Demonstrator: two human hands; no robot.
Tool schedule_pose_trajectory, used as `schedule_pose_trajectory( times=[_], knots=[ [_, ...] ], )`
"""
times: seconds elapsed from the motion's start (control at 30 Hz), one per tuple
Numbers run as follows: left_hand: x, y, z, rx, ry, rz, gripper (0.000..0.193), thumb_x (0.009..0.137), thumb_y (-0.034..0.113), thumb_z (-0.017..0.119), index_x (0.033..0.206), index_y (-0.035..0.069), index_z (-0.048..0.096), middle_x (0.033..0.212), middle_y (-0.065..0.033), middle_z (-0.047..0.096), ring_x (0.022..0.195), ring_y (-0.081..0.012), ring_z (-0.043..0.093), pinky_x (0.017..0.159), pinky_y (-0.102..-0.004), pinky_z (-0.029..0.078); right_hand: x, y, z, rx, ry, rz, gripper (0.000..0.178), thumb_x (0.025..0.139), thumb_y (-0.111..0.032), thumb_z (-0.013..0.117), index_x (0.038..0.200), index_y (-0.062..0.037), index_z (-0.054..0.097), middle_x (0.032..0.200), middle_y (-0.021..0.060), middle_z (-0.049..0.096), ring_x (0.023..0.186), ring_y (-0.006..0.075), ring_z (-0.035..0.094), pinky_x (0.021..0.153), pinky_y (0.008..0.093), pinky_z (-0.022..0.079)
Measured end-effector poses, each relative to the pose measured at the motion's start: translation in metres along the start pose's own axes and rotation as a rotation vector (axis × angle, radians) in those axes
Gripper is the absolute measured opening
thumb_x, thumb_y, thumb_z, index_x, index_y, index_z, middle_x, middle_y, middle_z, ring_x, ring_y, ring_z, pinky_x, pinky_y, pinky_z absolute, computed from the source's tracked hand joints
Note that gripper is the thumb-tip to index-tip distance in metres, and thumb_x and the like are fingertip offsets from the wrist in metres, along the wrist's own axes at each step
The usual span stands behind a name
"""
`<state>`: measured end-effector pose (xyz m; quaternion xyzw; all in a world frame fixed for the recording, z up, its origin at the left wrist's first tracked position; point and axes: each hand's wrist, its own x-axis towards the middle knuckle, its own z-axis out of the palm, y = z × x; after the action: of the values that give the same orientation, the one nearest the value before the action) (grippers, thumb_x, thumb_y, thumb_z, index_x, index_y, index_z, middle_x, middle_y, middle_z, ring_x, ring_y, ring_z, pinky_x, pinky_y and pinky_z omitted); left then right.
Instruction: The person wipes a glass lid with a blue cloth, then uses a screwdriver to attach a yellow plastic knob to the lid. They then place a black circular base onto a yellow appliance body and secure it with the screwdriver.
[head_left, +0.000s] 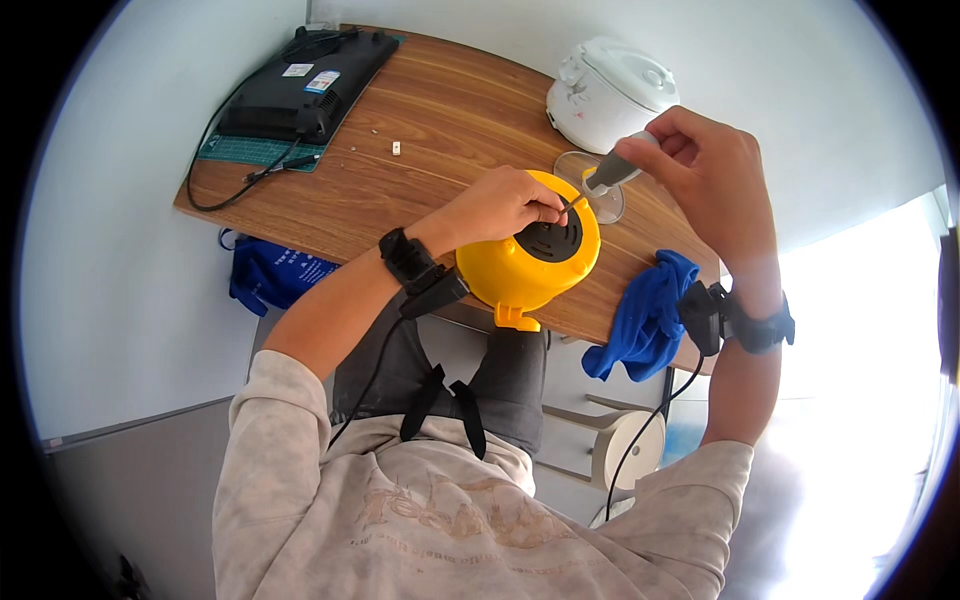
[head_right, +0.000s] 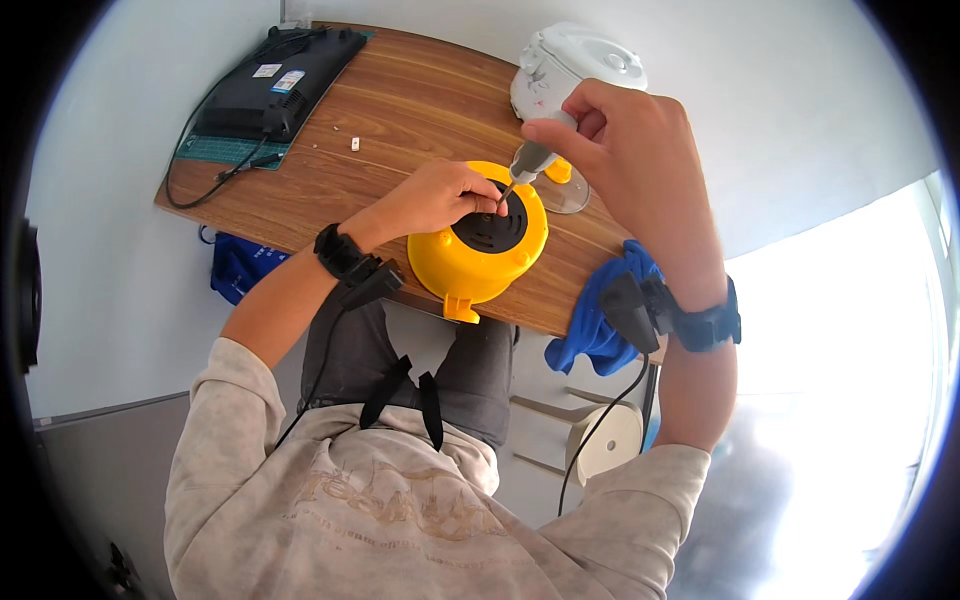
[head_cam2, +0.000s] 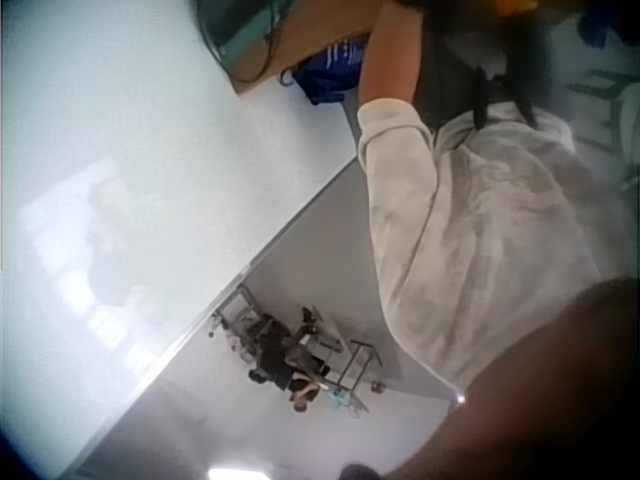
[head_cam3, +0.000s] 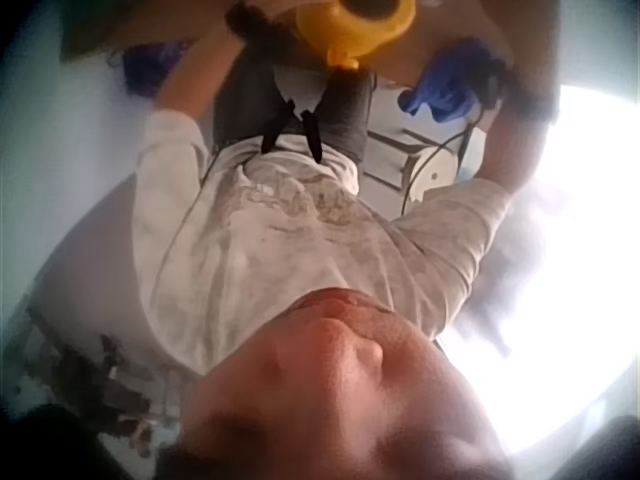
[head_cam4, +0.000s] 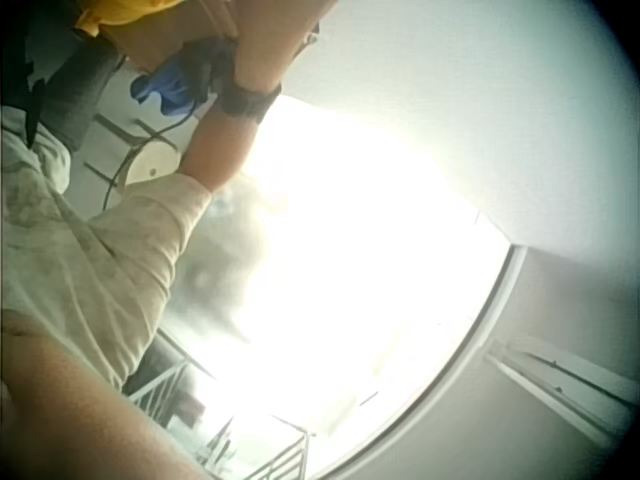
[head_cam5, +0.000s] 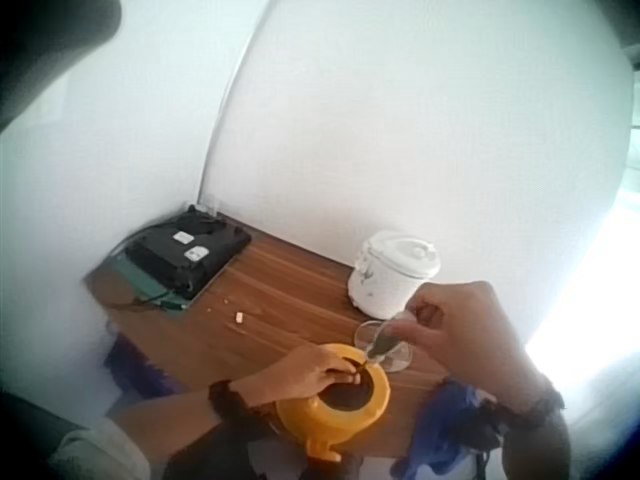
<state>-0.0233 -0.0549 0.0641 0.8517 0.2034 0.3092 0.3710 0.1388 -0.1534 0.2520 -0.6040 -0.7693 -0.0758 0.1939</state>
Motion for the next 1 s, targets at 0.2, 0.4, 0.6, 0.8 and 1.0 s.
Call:
schedule_pose_trajectory(
  times=[0.2,0.4,0.6,0.8,1.0],
  knots=[
    [-0.001,0.007,-0.004,0.035,-0.033,-0.036,0.019,0.095,0.020,0.068,0.104,0.007,0.078,0.098,-0.0104,0.076,0.088,-0.0250,0.071,0.084,-0.0332,0.054,0.007,-0.002,0.010,-0.355,0.061,0.095,0.059,0.087,-0.060,0.067,0.063,-0.0062,0.066,0.047,0.0045,0.052,0.044,0.0190,0.051,0.049,0.0310,0.043],
    [-0.002,0.005,-0.006,-0.051,-0.039,-0.036,0.020,0.095,0.018,0.067,0.110,0.008,0.075,0.101,-0.0098,0.075,0.090,-0.0251,0.070,0.084,-0.0334,0.054,0.009,-0.011,0.012,-0.445,0.038,0.017,0.062,0.090,-0.062,0.061,0.059,-0.0080,0.067,0.045,0.0031,0.051,0.042,0.0184,0.052,0.047,0.0314,0.042],
    [-0.001,0.013,-0.008,-0.083,-0.087,-0.077,0.012,0.096,0.014,0.068,0.106,0.007,0.067,0.100,-0.0072,0.072,0.095,-0.0225,0.066,0.089,-0.0341,0.053,0.009,-0.005,0.019,-0.506,0.104,-0.010,0.057,0.094,-0.057,0.058,0.062,-0.0113,0.069,0.048,0.0009,0.055,0.045,0.0184,0.056,0.047,0.0314,0.045],
    [0.001,0.007,-0.006,-0.129,-0.070,-0.062,0.013,0.095,0.016,0.069,0.104,0.007,0.069,0.098,-0.0075,0.073,0.093,-0.0227,0.068,0.086,-0.0336,0.052,0.006,-0.017,0.017,-0.445,0.057,0.057,0.049,0.097,-0.049,0.056,0.069,-0.0102,0.071,0.052,0.0024,0.059,0.048,0.0210,0.060,0.049,0.0348,0.048],
    [0.003,0.003,-0.002,-0.073,-0.045,-0.051,0.015,0.094,0.015,0.069,0.106,0.007,0.072,0.099,-0.0081,0.075,0.090,-0.0237,0.069,0.084,-0.0332,0.052,0.002,-0.016,0.021,-0.386,0.112,0.115,0.036,0.096,-0.038,0.060,0.082,-0.0078,0.072,0.065,0.0061,0.065,0.057,0.0247,0.065,0.055,0.0360,0.051]
  ],
)
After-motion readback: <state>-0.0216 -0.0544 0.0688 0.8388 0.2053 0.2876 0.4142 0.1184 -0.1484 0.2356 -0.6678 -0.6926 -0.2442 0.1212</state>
